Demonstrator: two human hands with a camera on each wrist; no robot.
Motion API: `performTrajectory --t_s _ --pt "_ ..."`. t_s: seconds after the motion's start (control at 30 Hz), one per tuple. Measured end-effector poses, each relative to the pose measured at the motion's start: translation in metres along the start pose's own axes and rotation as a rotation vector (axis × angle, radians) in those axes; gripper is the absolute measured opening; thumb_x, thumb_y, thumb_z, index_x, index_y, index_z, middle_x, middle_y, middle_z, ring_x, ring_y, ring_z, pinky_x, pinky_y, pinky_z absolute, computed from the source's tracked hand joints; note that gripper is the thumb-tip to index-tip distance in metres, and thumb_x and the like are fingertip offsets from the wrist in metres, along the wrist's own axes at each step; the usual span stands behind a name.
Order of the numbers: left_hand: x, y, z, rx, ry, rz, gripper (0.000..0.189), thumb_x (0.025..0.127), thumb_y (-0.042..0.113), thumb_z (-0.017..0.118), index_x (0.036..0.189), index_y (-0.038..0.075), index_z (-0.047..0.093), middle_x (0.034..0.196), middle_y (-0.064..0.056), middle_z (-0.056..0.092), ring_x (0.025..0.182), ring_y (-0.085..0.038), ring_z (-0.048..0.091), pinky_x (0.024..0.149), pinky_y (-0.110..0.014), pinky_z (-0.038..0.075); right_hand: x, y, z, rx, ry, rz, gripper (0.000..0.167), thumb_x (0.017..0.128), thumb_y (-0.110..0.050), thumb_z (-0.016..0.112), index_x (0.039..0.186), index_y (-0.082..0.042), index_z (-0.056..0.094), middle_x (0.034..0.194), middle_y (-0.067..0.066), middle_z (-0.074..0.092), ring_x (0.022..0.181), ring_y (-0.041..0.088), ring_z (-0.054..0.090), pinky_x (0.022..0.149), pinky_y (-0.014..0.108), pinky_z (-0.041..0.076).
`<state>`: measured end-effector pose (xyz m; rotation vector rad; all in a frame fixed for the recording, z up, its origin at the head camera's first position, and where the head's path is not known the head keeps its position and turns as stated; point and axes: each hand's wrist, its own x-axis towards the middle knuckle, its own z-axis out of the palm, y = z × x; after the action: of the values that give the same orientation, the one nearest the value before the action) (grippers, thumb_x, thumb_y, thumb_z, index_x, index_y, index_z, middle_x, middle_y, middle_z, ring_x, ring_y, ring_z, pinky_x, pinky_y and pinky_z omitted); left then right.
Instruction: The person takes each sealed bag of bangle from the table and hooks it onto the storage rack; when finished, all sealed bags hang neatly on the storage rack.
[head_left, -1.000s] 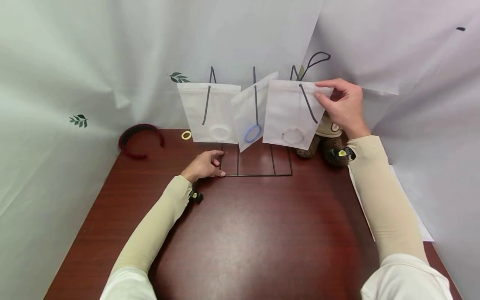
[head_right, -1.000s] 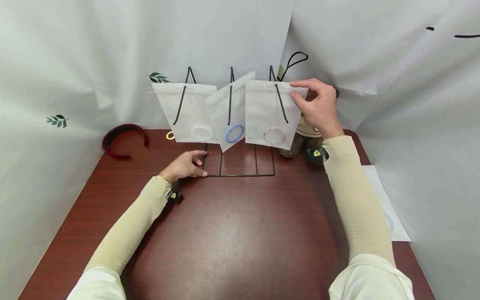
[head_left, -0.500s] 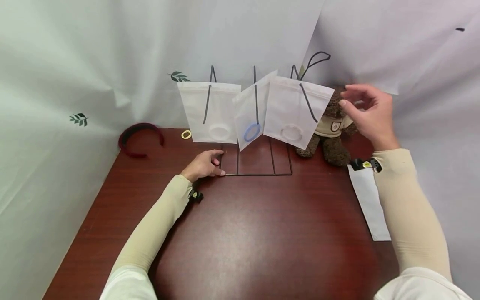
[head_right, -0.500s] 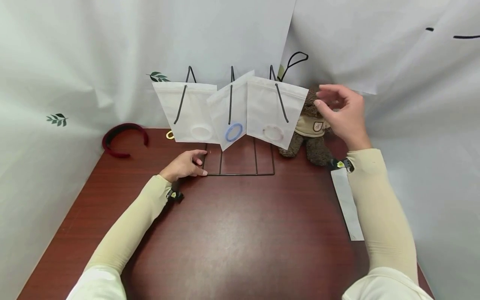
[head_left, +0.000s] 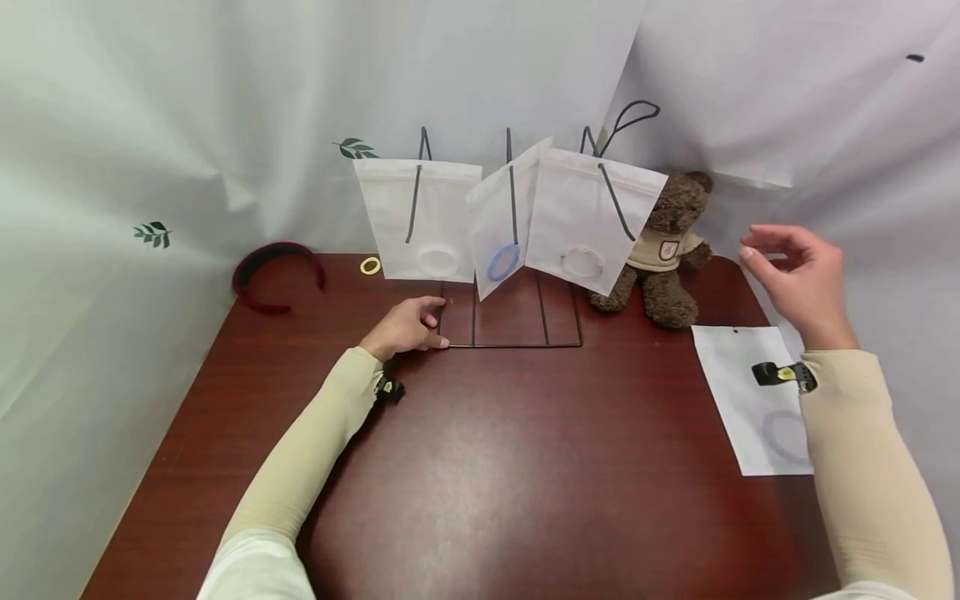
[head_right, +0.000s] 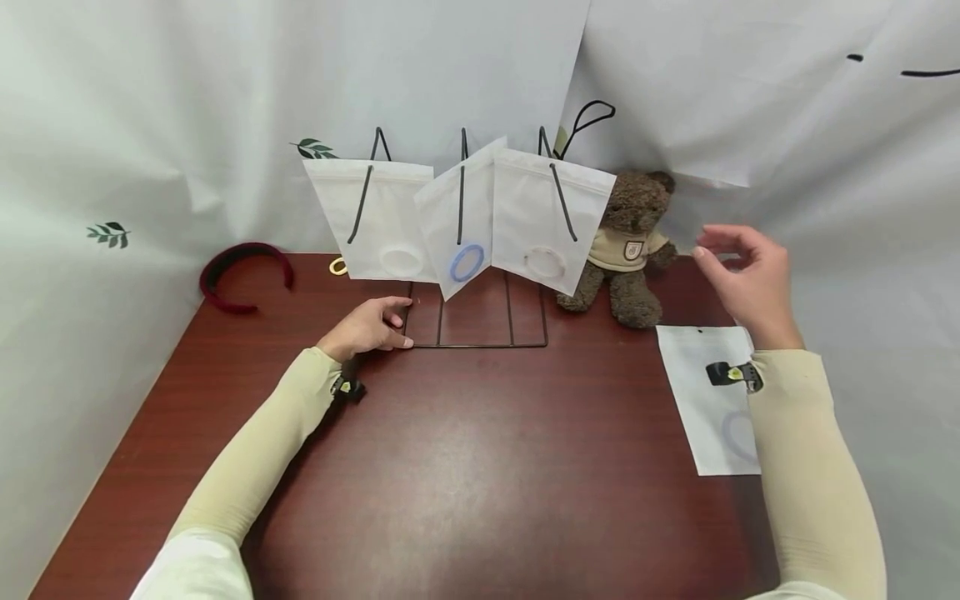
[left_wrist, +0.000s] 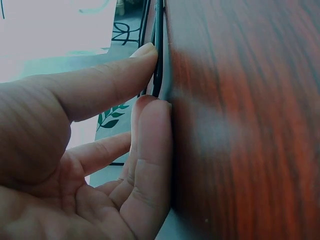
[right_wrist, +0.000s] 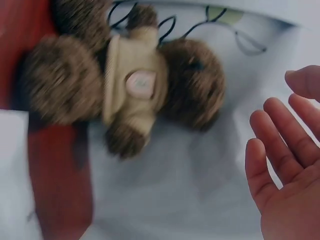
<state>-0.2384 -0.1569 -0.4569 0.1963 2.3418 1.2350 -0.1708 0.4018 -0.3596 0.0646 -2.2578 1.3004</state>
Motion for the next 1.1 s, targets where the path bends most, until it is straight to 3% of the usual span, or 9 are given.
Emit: performTrajectory --t_s 0.23,0.3,0.53,0.63,0.73,0.87,0.97,1.03,1.1 --pt "0.0 0.001 0.001 -0.005 0.001 0.001 0.088 0.082 0.005 0.09 0.158 0.012 0.047 0.104 -0.01 0.053 0.064 -0.014 0.058 0.062 -0.028 0.053 -0.016 0.042 -0.021 -0.085 -0.03 0.129 0.036 0.093 -0.009 0.079 0.129 -0.011 0.076 0.102 -0.028 0.071 0.095 -0.011 0.064 0.081 0.004 0.046" --pt "0.0 0.002 0.001 -0.004 0.005 0.003 0.087 0.083 0.005 0.09 0.158 0.012 0.047 0.104 -0.01 0.053 0.063 -0.014 0.058 0.062 -0.028 0.053 -0.02 0.053 -0.025 -0.107 -0.042 0.149 0.037 0.093 -0.009 0.079 0.13 -0.009 0.074 0.102 -0.03 0.07 0.095 -0.012 0.064 0.081 0.002 0.046" --pt "0.001 -0.001 0.0 0.007 0.006 0.014 0.086 0.082 0.005 0.09 0.158 0.011 0.048 0.102 -0.009 0.053 0.063 -0.014 0.058 0.061 -0.028 0.052 -0.034 0.089 -0.036 -0.217 -0.155 0.282 0.048 0.096 -0.025 0.08 0.138 -0.007 0.067 0.105 -0.039 0.063 0.093 -0.02 0.059 0.077 0.0 0.046" --pt "0.001 -0.001 0.0 0.011 0.004 0.015 0.085 0.082 0.005 0.09 0.157 0.011 0.049 0.102 -0.01 0.053 0.063 -0.014 0.058 0.061 -0.027 0.052 -0.04 0.1 -0.037 -0.295 -0.219 0.335 0.057 0.097 -0.038 0.078 0.143 -0.008 0.064 0.115 -0.029 0.066 0.098 -0.014 0.057 0.078 0.001 0.043" --pt "0.001 -0.001 0.001 0.011 0.006 0.018 0.085 0.082 0.005 0.09 0.156 0.01 0.049 0.102 -0.009 0.053 0.062 -0.013 0.057 0.061 -0.027 0.051 -0.044 0.109 -0.037 -0.376 -0.292 0.358 0.066 0.098 -0.045 0.074 0.147 -0.004 0.059 0.135 -0.001 0.067 0.112 0.012 0.061 0.077 0.002 0.04" --pt "0.0 0.0 0.001 0.015 0.01 0.019 0.084 0.082 0.005 0.09 0.156 0.01 0.05 0.101 -0.009 0.053 0.062 -0.013 0.057 0.061 -0.027 0.051 -0.047 0.116 -0.038 -0.445 -0.397 0.369 0.072 0.099 -0.048 0.072 0.151 -0.002 0.053 0.151 0.028 0.054 0.129 0.044 0.052 0.083 0.019 0.042" --pt "0.0 0.0 0.001 0.028 0.013 0.021 0.083 0.082 0.005 0.09 0.155 0.01 0.051 0.101 -0.009 0.053 0.062 -0.013 0.057 0.06 -0.027 0.05 -0.048 0.117 -0.038 -0.458 -0.502 0.381 0.077 0.099 -0.049 0.073 0.155 -0.002 0.048 0.158 0.035 0.042 0.138 0.054 0.042 0.1 0.047 0.044" --pt "0.0 0.0 0.002 0.031 0.014 0.023 0.081 0.082 0.005 0.09 0.154 0.01 0.052 0.101 -0.009 0.053 0.062 -0.013 0.057 0.06 -0.027 0.05 -0.048 0.117 -0.038 -0.483 -0.569 0.375 0.08 0.098 -0.049 0.074 0.156 -0.002 0.046 0.159 0.038 0.037 0.142 0.058 0.036 0.107 0.065 0.037" --pt "0.0 0.0 0.002 0.032 0.011 0.025 0.08 0.083 0.005 0.089 0.154 0.01 0.052 0.101 -0.009 0.053 0.062 -0.013 0.058 0.06 -0.027 0.051 -0.048 0.116 -0.038 -0.495 -0.634 0.357 0.083 0.097 -0.045 0.077 0.156 0.002 0.044 0.16 0.042 0.031 0.145 0.064 0.029 0.11 0.075 0.029"
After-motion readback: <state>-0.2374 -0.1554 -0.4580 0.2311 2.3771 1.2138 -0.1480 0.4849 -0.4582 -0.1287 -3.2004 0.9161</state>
